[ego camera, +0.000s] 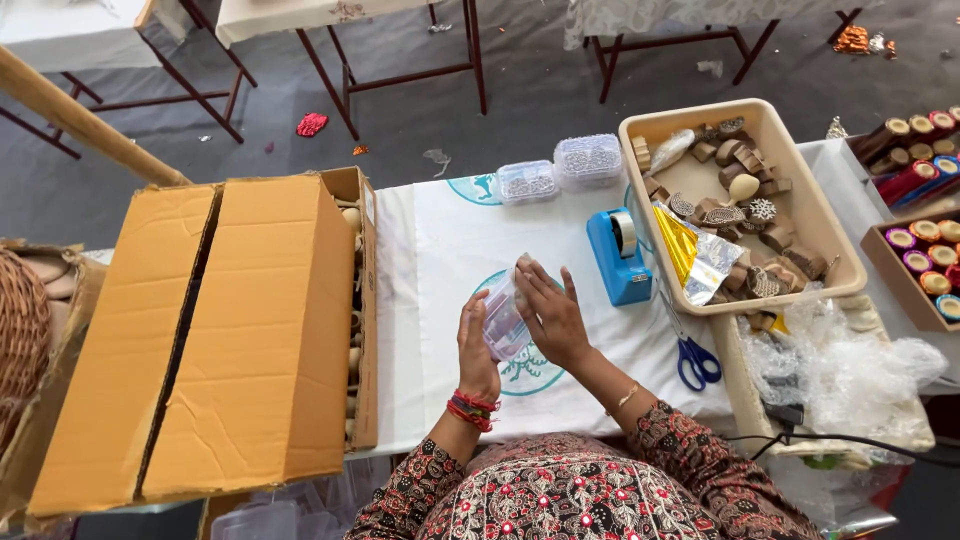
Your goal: Packing wooden stamps into small plastic boxes and wrapping them with bubble wrap.
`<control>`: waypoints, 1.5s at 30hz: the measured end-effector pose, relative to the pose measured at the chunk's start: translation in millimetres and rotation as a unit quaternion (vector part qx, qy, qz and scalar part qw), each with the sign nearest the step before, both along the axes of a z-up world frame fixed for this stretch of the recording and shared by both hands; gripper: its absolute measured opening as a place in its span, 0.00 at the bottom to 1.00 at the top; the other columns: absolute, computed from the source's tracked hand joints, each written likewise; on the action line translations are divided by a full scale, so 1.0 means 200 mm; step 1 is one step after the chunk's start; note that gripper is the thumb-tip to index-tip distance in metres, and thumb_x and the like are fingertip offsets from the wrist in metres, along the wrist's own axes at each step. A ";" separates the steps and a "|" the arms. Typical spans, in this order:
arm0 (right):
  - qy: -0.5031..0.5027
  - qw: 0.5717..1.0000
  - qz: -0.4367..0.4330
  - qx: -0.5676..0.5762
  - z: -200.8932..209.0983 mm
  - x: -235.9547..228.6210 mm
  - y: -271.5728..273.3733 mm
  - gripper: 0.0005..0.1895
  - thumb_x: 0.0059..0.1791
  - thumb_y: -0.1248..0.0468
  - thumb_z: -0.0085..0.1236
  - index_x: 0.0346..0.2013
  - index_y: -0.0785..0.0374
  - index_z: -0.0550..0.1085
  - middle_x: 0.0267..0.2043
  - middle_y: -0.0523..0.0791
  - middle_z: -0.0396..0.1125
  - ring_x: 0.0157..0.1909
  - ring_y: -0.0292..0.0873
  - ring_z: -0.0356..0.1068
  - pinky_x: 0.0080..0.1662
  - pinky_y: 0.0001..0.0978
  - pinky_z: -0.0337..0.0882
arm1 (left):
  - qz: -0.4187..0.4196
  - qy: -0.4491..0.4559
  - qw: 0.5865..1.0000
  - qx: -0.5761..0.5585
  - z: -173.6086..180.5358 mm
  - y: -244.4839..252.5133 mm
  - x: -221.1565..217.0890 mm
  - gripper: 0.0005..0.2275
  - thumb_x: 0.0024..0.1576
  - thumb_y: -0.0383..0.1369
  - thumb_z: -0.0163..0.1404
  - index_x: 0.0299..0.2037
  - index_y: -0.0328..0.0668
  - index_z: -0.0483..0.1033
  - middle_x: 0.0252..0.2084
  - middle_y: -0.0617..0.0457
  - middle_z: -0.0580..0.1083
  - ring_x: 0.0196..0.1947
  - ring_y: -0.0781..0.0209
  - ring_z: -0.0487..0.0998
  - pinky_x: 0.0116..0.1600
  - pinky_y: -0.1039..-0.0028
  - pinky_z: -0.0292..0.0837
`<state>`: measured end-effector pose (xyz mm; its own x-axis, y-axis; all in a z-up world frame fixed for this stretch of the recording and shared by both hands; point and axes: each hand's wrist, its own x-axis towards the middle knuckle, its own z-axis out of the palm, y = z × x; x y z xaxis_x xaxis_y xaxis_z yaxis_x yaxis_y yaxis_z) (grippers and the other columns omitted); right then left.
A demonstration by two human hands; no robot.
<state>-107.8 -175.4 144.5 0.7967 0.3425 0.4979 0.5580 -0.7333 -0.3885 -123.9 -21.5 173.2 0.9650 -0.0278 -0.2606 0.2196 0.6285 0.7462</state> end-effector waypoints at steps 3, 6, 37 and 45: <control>0.039 0.996 -0.071 0.040 0.07 -0.02 0.11 0.27 0.58 0.59 0.41 0.73 0.60 0.61 0.77 0.47 0.54 0.80 0.44 0.48 0.76 0.49 0.32 | -0.017 0.000 1.000 -0.011 -0.01 0.03 0.06 0.23 0.60 0.49 0.45 0.61 0.46 0.67 0.55 0.53 0.73 0.53 0.58 0.78 0.51 0.66 0.79; 0.002 0.998 -0.005 0.065 0.02 -0.10 0.19 0.27 0.59 0.58 0.42 0.73 0.62 0.59 0.77 0.51 0.52 0.79 0.48 0.46 0.76 0.49 0.33 | -0.005 -0.017 1.000 -0.013 -0.06 0.09 0.12 0.23 0.64 0.49 0.46 0.63 0.45 0.68 0.56 0.49 0.73 0.53 0.58 0.77 0.53 0.68 0.77; -0.095 0.992 0.081 0.007 -0.08 -0.12 0.04 0.22 0.59 0.62 0.41 0.68 0.63 0.66 0.73 0.50 0.59 0.77 0.49 0.52 0.76 0.47 0.40 | -0.032 -0.035 0.999 -0.012 0.02 0.04 0.09 0.24 0.66 0.52 0.36 0.63 0.43 0.66 0.55 0.44 0.75 0.52 0.54 0.78 0.54 0.66 0.79; -0.004 0.993 -0.045 0.110 -0.06 -0.05 -0.02 0.23 0.60 0.62 0.39 0.70 0.65 0.64 0.74 0.51 0.58 0.78 0.47 0.54 0.77 0.45 0.43 | -0.015 -0.053 0.997 0.054 -0.07 -0.03 0.02 0.24 0.64 0.50 0.40 0.63 0.45 0.68 0.57 0.50 0.73 0.56 0.57 0.77 0.56 0.63 0.78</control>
<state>-117.8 -179.6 132.2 0.8149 0.1521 0.5594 0.4978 -0.6779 -0.5409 -120.8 -26.6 158.4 0.9865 -0.0337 -0.1604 0.1532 0.5370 0.8296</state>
